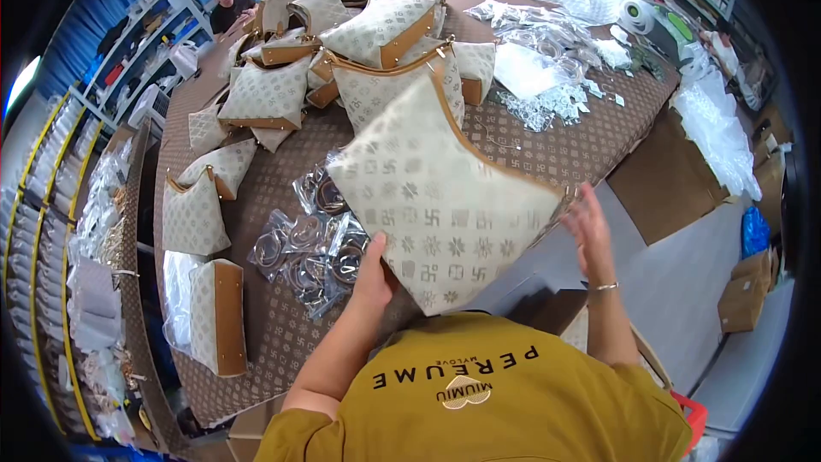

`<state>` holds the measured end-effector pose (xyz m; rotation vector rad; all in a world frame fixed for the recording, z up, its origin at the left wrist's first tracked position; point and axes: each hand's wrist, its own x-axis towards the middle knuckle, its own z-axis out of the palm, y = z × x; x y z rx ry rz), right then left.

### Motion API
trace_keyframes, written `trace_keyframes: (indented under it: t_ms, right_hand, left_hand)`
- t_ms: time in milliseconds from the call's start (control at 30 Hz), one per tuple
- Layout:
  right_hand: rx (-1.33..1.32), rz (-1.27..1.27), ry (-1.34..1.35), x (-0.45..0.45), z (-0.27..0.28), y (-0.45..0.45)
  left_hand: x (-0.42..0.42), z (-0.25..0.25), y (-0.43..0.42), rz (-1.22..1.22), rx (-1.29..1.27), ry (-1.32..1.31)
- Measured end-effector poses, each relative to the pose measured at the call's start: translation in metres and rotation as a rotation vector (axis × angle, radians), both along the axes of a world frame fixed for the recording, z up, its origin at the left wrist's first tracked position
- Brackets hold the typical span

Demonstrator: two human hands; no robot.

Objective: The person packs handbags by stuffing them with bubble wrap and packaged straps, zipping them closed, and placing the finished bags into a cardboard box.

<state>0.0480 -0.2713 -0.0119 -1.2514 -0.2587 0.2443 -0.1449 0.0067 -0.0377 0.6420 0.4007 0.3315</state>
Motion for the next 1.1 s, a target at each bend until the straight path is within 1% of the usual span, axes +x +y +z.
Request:
trace_keyframes:
  t_ms: [33,67,133,167,200,233,267,300,333,367,400,433,467,533,567,600,700,733,833,867,967,1000,1100]
  right_hand:
    - [0.006,-0.008,-0.007,-0.008,-0.010,0.006]
    - [0.037,0.163,0.049,-0.019,-0.017,0.020]
    - [0.080,0.315,0.077,-0.031,-0.007,0.043]
    - [0.175,0.298,0.119,-0.031,0.007,0.055]
    - [0.274,0.283,0.158,-0.030,0.022,0.064]
    - [0.374,0.274,0.194,-0.029,0.033,0.069]
    - [0.390,0.266,0.172,-0.029,0.040,0.068]
    - [0.354,0.277,0.061,-0.030,0.047,0.067]
    - [0.309,0.291,-0.040,-0.034,0.051,0.065]
    - [0.258,0.309,-0.133,-0.041,0.054,0.062]
    - [0.254,0.317,-0.138,-0.050,0.062,0.059]
    - [0.209,0.418,-0.281,-0.060,0.076,0.054]
    - [0.165,0.519,-0.426,-0.069,0.089,0.051]
    - [0.124,0.620,-0.583,-0.060,0.096,0.053]
    - [0.308,0.707,-0.335,-0.041,0.090,0.050]
    - [0.489,0.772,-0.082,-0.025,0.085,0.049]
    - [0.435,0.663,-0.053,-0.018,0.077,0.075]
    - [0.407,0.630,-0.026,-0.025,0.069,0.076]
    - [0.364,0.544,0.044,-0.053,0.045,0.060]
    - [0.357,0.514,0.054,-0.059,0.039,0.055]
    - [0.345,0.455,0.060,-0.066,0.034,0.047]
    - [0.340,0.439,0.057,-0.066,0.034,0.046]
    - [0.324,0.409,0.041,-0.065,0.037,0.045]
  left_hand:
    - [0.002,0.007,0.002,0.008,-0.053,-0.061]
    - [0.006,0.007,0.006,-0.008,-0.042,-0.068]
    - [0.022,0.001,0.018,-0.047,0.156,-0.172]
    - [0.030,0.004,0.022,-0.068,0.255,-0.227]
    - [0.036,0.015,0.024,-0.089,0.271,-0.245]
    - [0.040,0.028,0.028,-0.123,0.250,-0.348]
    - [0.044,0.043,0.030,-0.154,0.226,-0.449]
    - [0.048,0.053,0.034,-0.180,0.197,-0.549]
    - [0.054,0.057,0.038,-0.181,0.200,-0.558]
    - [0.060,0.058,0.042,-0.111,0.138,-0.479]
    - [0.067,0.059,0.046,-0.038,0.077,-0.402]
    - [0.070,0.060,0.048,0.037,0.014,-0.328]
    - [0.069,0.061,0.047,0.048,0.013,-0.339]
    - [0.070,0.064,0.043,-0.122,-0.089,-0.569]
    - [0.068,0.065,0.039,-0.221,-0.142,-0.670]
    - [0.067,0.065,0.031,-0.239,-0.145,-0.665]
    - [0.065,0.062,-0.006,-0.220,-0.048,-0.550]
    - [0.070,0.062,-0.009,-0.249,-0.060,-0.550]
    - [0.074,0.059,-0.009,0.149,0.617,-0.190]
    - [0.071,0.060,-0.010,0.150,0.596,-0.187]
    - [0.053,0.094,-0.011,0.336,1.745,-0.233]
    - [0.047,0.105,-0.015,0.339,1.746,-0.229]
    - [0.034,0.130,-0.035,0.145,2.075,-0.195]
